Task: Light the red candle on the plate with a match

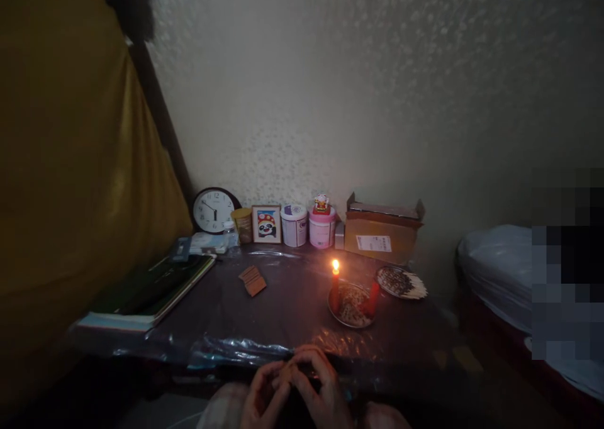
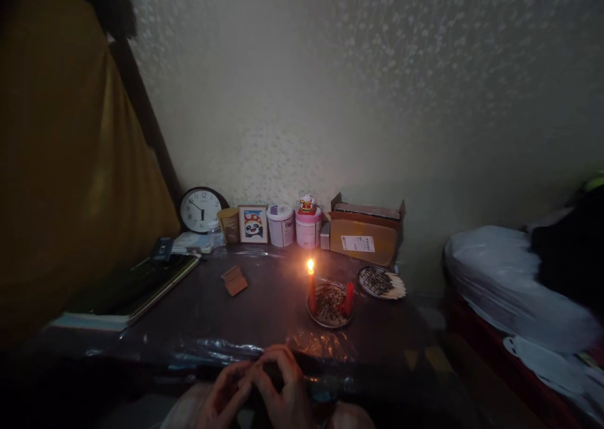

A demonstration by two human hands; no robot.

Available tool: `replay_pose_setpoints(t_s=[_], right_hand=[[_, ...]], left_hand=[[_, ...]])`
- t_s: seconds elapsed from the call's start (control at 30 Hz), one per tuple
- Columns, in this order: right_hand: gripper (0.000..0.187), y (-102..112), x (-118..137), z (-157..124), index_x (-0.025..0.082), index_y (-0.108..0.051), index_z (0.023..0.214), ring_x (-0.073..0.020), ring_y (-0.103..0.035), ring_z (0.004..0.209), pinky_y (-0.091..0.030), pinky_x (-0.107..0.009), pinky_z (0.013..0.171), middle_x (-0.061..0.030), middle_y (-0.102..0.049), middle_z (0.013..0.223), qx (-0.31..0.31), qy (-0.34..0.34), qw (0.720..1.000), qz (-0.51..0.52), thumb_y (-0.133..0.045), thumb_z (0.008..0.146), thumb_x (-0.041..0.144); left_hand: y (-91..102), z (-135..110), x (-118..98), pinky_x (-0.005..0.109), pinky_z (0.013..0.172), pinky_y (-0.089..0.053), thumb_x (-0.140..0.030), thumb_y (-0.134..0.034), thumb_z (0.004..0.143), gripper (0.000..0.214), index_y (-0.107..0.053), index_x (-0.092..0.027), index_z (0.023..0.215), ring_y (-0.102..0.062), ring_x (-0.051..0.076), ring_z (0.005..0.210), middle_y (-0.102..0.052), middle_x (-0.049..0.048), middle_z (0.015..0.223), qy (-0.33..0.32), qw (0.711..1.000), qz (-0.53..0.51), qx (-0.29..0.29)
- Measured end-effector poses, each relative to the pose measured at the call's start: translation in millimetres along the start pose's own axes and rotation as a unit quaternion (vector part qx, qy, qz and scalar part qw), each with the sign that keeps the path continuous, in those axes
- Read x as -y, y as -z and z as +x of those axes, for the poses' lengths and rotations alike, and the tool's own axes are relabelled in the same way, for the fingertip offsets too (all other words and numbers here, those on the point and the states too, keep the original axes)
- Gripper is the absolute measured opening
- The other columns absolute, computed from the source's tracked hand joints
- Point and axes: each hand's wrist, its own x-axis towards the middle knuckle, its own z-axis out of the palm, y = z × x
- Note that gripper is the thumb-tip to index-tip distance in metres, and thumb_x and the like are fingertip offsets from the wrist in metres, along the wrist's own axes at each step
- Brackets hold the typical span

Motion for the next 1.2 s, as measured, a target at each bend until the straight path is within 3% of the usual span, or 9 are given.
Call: replay_pose_setpoints(t_s=[0.3, 0.53, 1.2], right_hand=[[0.017, 8.3, 7.2, 2.2, 0.023, -0.063, 0.097, -0.0209, -0.066, 0.098, -0.050, -0.029, 0.088, -0.0026, -0.068, 0.100, 0.022, -0.055, 0.998, 0.011, -0.059, 0.088, 0.038], [0.020, 14.1, -6.4, 3.7, 0.024, -0.064, 0.101, -0.0203, -0.065, 0.103, -0.050, -0.026, 0.092, -0.0023, -0.069, 0.104, -0.010, -0.036, 0.999, -0.007, -0.063, 0.085, 0.035], [0.023, 20.1, -33.1, 4.6, 0.025, -0.063, 0.111, -0.0203, -0.067, 0.107, -0.053, -0.026, 0.095, -0.0048, -0.068, 0.114, -0.002, 0.049, 0.996, -0.071, -0.061, 0.089, 0.033]], left_hand=[[-5.0, 11.3, -12.8, 0.031, 0.079, -0.053, -0.040, -0.081, 0.065, 0.032, -0.071, -0.021, 0.089, -0.071, 0.025, 0.087, -0.079, 0.0059, 0.087, 0.011, 0.995, -0.020, 0.097], [-5.3, 29.3, -9.7, 0.031, 0.076, -0.052, -0.037, -0.078, 0.072, 0.030, -0.067, -0.021, 0.095, -0.070, 0.023, 0.087, -0.077, 0.0059, 0.088, 0.001, 0.980, -0.008, 0.199], [-5.6, 33.5, 7.1, 0.031, 0.079, -0.048, -0.040, -0.076, 0.074, 0.032, -0.067, -0.021, 0.097, -0.067, 0.021, 0.086, -0.075, 0.0047, 0.088, -0.005, 0.980, -0.028, 0.196]])
